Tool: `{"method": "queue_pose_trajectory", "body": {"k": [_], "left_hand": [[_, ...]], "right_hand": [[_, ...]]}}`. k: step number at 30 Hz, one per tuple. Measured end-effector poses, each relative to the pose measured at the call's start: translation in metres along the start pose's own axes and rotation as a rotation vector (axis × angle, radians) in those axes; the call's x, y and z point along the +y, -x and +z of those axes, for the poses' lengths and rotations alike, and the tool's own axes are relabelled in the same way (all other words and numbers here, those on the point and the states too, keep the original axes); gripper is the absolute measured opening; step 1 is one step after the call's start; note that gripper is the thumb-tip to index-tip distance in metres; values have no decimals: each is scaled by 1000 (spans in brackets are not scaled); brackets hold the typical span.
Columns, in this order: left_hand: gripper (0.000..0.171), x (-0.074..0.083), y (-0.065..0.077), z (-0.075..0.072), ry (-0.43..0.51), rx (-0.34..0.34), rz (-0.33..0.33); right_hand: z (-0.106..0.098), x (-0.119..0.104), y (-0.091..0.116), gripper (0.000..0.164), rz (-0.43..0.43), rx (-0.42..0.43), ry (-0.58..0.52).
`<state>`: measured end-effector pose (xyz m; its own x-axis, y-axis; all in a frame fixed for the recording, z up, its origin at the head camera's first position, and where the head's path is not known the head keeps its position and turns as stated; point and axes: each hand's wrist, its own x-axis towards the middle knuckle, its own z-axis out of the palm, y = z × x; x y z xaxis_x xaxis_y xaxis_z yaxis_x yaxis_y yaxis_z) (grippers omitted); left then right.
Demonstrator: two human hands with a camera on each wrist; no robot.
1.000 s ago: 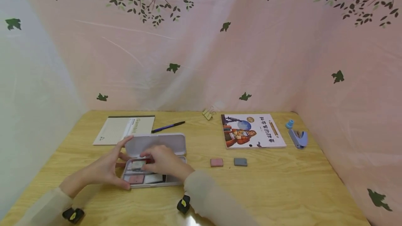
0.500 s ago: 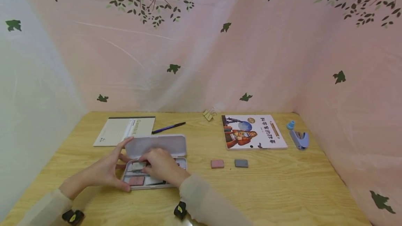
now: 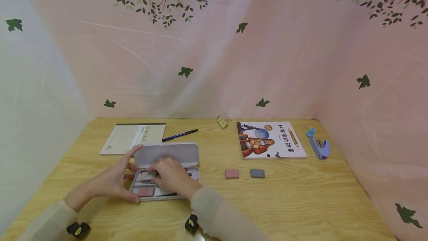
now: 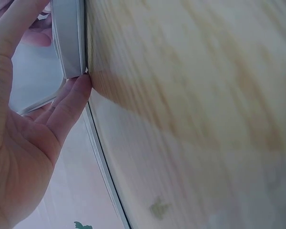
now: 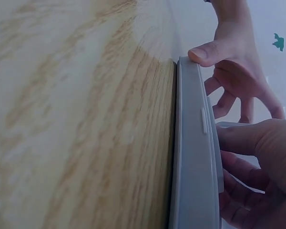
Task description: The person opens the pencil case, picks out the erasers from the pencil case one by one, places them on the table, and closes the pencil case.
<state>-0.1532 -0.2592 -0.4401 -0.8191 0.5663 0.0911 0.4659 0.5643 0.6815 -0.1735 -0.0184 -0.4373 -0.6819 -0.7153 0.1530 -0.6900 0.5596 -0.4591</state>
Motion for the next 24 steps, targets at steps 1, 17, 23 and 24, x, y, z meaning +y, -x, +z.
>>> {"method": "queue_pose_trajectory", "body": {"k": [1, 17, 23, 24], "left_hand": [[146, 0, 0, 0, 1, -2, -1], [147, -2, 0, 2, -10, 0, -36], [147, -3, -1, 2, 2, -3, -29], [147, -3, -1, 1, 3, -4, -30]], "right_hand": [[0, 0, 0, 27, -1, 2, 7], [-45, 20, 38, 34, -85, 76, 36], [-86, 46, 85, 36, -50, 56, 54], [-93, 53, 94, 36, -33, 54, 42]]}}
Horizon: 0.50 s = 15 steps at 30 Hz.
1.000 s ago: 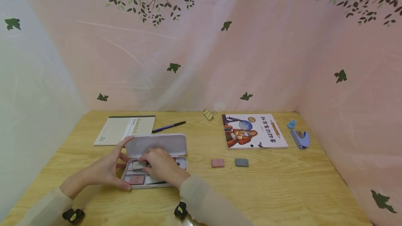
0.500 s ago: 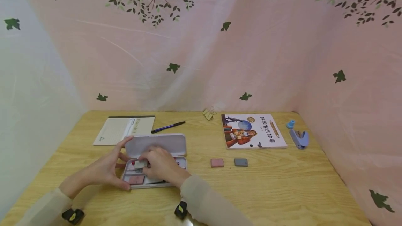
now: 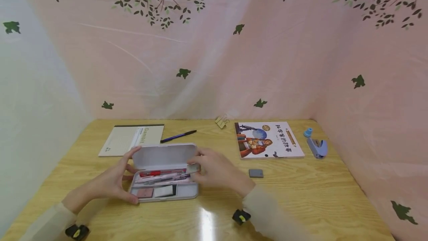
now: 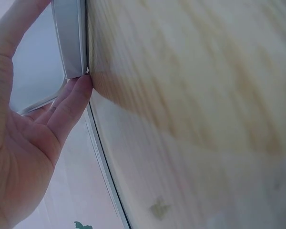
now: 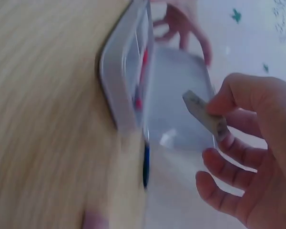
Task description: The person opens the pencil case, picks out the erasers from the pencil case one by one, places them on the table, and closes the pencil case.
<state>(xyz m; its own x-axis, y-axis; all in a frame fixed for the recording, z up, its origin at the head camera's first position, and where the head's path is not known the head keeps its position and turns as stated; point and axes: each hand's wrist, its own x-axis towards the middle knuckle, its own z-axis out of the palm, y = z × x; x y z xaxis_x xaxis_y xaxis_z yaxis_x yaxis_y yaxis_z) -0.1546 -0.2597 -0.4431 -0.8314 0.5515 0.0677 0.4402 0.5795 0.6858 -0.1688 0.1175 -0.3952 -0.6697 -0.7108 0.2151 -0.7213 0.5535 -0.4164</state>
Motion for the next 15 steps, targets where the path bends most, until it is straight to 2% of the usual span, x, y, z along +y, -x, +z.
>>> {"method": "queue_pose_trajectory", "body": {"k": [5, 11, 15], "left_hand": [[146, 1, 5, -4, -17, 5, -10], [146, 2, 5, 0, 8, -3, 9], [146, 4, 1, 0, 6, 2, -10]], "right_hand": [[-30, 47, 49, 39, 64, 53, -95], [-48, 102, 118, 41, 85, 179, -161], [-56, 125, 154, 41, 133, 176, -172]]}}
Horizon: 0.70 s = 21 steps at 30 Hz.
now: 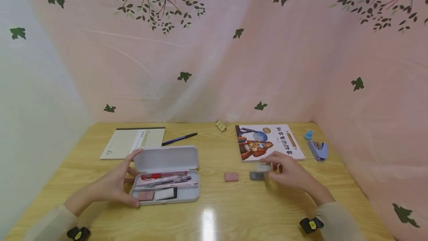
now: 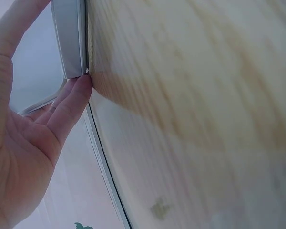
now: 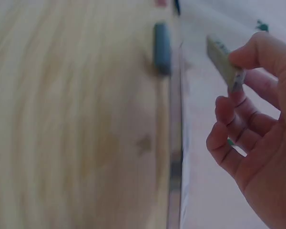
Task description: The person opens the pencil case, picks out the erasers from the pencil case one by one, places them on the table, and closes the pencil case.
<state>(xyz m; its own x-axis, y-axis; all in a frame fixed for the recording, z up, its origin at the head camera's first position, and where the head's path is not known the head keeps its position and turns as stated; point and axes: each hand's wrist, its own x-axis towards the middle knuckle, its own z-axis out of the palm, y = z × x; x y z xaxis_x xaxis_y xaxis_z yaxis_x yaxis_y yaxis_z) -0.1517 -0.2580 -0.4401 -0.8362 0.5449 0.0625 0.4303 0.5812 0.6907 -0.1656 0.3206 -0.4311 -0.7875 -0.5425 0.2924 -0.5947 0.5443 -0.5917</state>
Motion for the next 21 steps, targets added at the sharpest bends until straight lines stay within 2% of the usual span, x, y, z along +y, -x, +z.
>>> {"method": "queue_pose_trajectory", "body": {"k": [4, 9, 15, 21], "left_hand": [[146, 2, -1, 0, 1, -7, -44], [145, 1, -1, 1, 16, -24, -56], [146, -2, 0, 1, 11, -11, -25], [146, -3, 1, -2, -20, -4, -11]], "right_hand": [[-9, 21, 20, 40, 27, -24, 11], [-14, 38, 33, 38, -14, -74, -19], [-15, 43, 35, 32, -6, -132, -21], [-14, 39, 30, 35, 31, -111, 47]]}}
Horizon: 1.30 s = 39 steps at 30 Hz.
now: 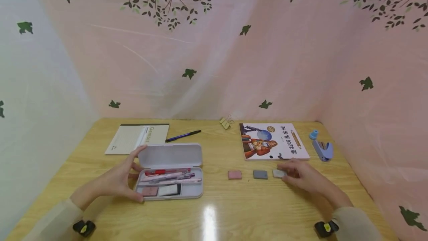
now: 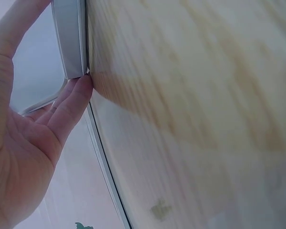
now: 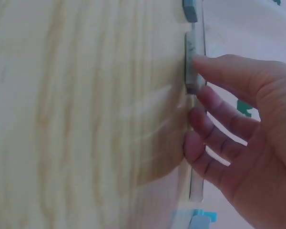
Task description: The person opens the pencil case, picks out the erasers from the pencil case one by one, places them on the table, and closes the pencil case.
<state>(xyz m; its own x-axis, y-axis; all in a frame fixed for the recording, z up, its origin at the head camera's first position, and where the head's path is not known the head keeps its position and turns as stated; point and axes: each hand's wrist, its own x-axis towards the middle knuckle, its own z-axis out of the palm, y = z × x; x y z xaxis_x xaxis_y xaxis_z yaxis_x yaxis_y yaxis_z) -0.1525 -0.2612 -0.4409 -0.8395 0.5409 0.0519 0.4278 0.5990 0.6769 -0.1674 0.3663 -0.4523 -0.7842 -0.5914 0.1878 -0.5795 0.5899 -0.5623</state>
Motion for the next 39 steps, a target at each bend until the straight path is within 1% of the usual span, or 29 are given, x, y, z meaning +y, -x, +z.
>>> {"method": "queue_pose_trajectory", "body": {"k": [2, 5, 10, 13, 15, 17, 19, 23, 25, 28, 30, 33, 36, 39], "left_hand": [[146, 1, 0, -2, -18, 3, 2], [146, 1, 0, -3, -28, 5, -2], [147, 0, 4, -3, -28, 6, -13], [147, -1, 8, -1, -19, 13, -20], [146, -1, 9, 2, -14, 15, -14], [147, 0, 7, 4, -5, 11, -8], [147, 2, 3, 5, 7, 3, -5], [146, 4, -4, 4, 26, -8, -15], [146, 4, -3, 3, 22, -13, -22], [147, 3, 1, 2, 22, -13, -27], [147, 2, 3, 2, 30, -10, -22], [147, 0, 3, 1, 33, -7, -10], [146, 1, 0, 0, 22, -11, -13], [146, 2, -2, -2, 18, -17, -28]], "right_hand": [[0, -5, -2, 37, 11, 26, 17], [1, -15, -8, 36, 1, 73, 56], [3, -41, -24, 34, -17, 125, 116], [7, -62, -37, 33, -40, 130, 91], [11, -75, -47, 32, -81, 128, 66], [16, -88, -57, 33, -131, 119, 39], [22, -98, -66, 34, -179, 106, 9], [38, -119, -88, 35, -207, 46, -94], [50, -131, -100, 34, -203, -2, -146], [73, -148, -120, 32, -207, -80, -172], [88, -158, -132, 30, -201, -132, -158], [106, -171, -145, 28, -199, -182, -98], [119, -181, -156, 28, -198, -207, -37], [126, -188, -164, 27, -204, -219, 12]]}}
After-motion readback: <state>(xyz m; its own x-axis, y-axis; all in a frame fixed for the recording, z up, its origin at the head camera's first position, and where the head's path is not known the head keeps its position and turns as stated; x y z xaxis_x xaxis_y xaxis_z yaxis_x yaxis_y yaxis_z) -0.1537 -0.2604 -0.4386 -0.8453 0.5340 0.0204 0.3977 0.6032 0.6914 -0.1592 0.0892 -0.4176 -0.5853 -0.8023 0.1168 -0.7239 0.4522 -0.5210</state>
